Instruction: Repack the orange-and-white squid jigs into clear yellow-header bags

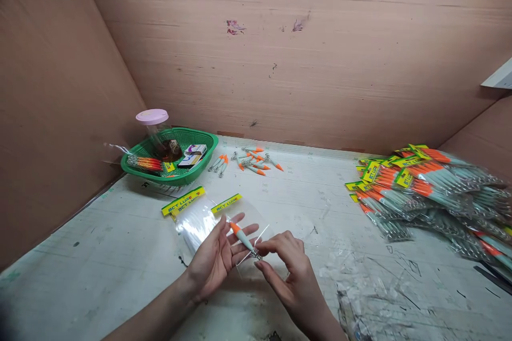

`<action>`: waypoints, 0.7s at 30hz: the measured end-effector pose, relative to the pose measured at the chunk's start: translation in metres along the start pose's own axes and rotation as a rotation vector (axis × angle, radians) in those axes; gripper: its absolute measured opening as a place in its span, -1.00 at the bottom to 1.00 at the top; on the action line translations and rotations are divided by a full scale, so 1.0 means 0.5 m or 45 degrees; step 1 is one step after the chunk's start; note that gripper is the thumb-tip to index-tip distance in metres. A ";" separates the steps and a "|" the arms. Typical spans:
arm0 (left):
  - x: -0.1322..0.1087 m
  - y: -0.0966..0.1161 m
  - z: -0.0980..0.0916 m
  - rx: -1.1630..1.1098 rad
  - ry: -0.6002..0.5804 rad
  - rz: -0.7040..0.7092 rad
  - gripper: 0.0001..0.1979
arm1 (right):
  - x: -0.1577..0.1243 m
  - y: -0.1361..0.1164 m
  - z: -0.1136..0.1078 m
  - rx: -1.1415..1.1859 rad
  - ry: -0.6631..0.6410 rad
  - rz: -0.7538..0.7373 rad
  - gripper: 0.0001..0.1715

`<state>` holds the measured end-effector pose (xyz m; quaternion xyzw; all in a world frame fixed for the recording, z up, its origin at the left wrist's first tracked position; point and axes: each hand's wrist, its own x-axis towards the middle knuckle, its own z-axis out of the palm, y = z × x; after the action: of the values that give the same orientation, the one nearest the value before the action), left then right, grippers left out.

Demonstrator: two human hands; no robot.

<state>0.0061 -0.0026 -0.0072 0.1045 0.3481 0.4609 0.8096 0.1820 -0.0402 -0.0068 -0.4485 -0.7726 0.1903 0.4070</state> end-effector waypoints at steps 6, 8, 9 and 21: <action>-0.001 0.003 0.004 0.016 -0.028 0.108 -0.69 | 0.002 -0.016 0.020 -0.235 0.101 -0.228 -0.84; 0.000 0.001 0.002 0.046 -0.043 0.136 -0.72 | 0.006 -0.023 0.025 -0.298 0.180 -0.300 -0.81; 0.000 0.001 0.001 0.070 -0.055 0.151 -0.73 | 0.007 -0.026 0.026 -0.323 0.223 -0.332 -0.78; -0.014 -0.003 0.009 0.181 -0.155 0.028 -0.67 | -0.003 -0.015 0.042 -0.199 0.222 -0.422 -0.56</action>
<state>0.0077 -0.0086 -0.0013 0.1936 0.3288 0.4367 0.8147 0.1617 -0.0441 -0.0150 -0.3603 -0.8101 0.0206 0.4620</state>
